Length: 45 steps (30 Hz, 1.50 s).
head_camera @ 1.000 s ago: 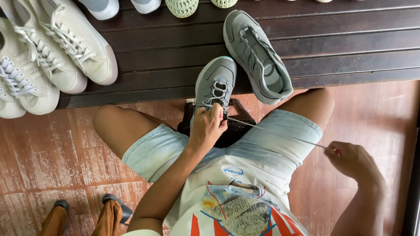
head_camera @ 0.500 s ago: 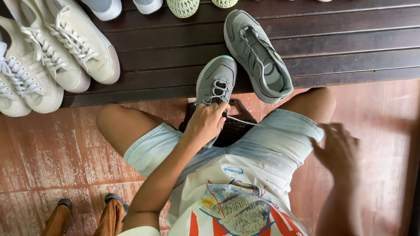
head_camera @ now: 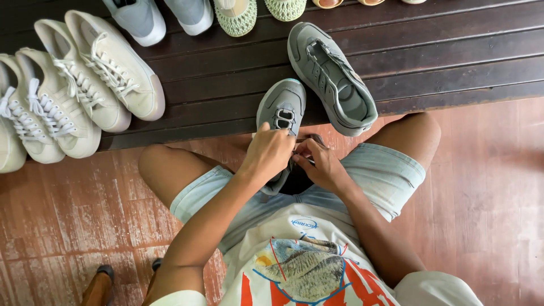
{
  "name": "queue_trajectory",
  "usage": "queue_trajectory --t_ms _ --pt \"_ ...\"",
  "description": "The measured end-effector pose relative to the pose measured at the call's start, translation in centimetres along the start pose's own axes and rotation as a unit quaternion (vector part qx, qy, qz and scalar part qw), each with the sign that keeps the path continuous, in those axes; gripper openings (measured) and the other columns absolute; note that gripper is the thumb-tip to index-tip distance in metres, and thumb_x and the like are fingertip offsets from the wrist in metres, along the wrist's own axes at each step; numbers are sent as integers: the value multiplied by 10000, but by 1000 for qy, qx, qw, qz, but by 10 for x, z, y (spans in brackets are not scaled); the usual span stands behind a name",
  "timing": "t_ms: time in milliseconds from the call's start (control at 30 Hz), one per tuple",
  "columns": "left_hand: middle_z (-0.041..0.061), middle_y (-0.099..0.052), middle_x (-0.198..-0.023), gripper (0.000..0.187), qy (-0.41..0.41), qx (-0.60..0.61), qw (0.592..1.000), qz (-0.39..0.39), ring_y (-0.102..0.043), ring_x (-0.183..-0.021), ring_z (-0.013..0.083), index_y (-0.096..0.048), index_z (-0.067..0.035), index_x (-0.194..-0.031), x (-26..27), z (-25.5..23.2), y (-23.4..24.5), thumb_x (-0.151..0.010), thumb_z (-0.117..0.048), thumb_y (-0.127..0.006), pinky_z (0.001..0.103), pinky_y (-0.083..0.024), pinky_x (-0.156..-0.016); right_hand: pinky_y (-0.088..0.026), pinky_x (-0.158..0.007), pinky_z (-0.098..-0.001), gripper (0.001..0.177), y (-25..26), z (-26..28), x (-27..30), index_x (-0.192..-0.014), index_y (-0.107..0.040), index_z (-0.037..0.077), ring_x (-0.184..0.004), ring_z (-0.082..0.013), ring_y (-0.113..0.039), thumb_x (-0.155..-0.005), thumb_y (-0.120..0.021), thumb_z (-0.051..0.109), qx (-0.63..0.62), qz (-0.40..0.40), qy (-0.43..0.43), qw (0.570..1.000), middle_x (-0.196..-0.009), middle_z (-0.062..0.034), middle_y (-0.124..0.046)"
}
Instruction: The person is cleaning the interior of various sneakers by removing the laces, inspecting the inside, and then relacing them.
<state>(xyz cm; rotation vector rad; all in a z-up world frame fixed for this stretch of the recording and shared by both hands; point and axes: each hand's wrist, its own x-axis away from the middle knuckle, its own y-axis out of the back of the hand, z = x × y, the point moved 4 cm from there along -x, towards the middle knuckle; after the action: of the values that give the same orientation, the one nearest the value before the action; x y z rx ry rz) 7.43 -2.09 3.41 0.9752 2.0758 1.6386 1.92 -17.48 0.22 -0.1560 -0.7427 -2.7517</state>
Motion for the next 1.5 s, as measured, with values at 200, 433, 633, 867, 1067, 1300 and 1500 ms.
queue_trajectory --t_ms 200,433,633,867,1067,1300,1500 --pt "18 -739 -870 396 61 210 968 -122 -744 -766 295 -748 -201 -1173 41 17 27 -812 -286 -886 426 -480 -810 -642 -740 -480 165 -5 -21 0 -1155 -672 57 -894 -357 -812 -1037 -745 147 -97 14 -29 995 -957 -163 -744" --pt "-62 -696 -717 460 153 261 918 -257 -675 -606 182 -635 -216 -933 54 12 -11 -731 -486 -948 323 -463 -721 -599 -695 -360 91 -15 -47 -3 -1079 -751 104 -773 -228 -758 -999 -768 145 -168 18 -111 979 -824 -94 -719" --pt "-55 -682 -680 613 177 293 906 -248 -668 -542 184 -482 -206 -900 52 20 -14 -678 -500 -973 308 -509 -648 -562 -692 -336 138 -11 -51 -4 -1012 -822 193 -731 -189 -707 -912 -849 284 -121 1 -155 981 -750 -55 -749" --pt "41 -635 -1070 770 175 249 943 -133 -712 -910 301 -527 -165 -1200 75 31 15 -586 -207 -989 452 -502 -786 -547 -997 -694 790 8 7 -2 -1432 -576 117 -1214 -541 -674 -828 -935 479 -65 -17 -72 995 -1325 -268 -627" --pt "66 -753 -1122 807 300 256 903 -169 -807 -876 314 -527 -196 -1414 78 33 -5 -663 -140 -817 452 -635 -809 -602 -736 -706 841 -32 13 0 -1441 -365 39 -1025 -621 -654 -718 -791 95 -25 -37 -59 997 -1223 -251 -456" --pt "-1 -833 -1036 645 289 205 882 -311 -813 -872 251 -625 -253 -1319 61 35 -12 -707 -138 -789 387 -642 -784 -638 -596 -537 680 0 4 -28 -1452 -431 24 -897 -557 -743 -814 -633 -98 -116 -132 28 984 -1087 -268 -638" --pt "78 -763 -1174 761 299 260 868 -299 -791 -743 309 -597 -229 -1374 58 33 5 -646 -117 -789 463 -656 -692 -637 -659 -597 661 4 -5 -30 -1388 -487 49 -930 -540 -761 -754 -622 -84 -111 -148 9 983 -1160 -242 -655"
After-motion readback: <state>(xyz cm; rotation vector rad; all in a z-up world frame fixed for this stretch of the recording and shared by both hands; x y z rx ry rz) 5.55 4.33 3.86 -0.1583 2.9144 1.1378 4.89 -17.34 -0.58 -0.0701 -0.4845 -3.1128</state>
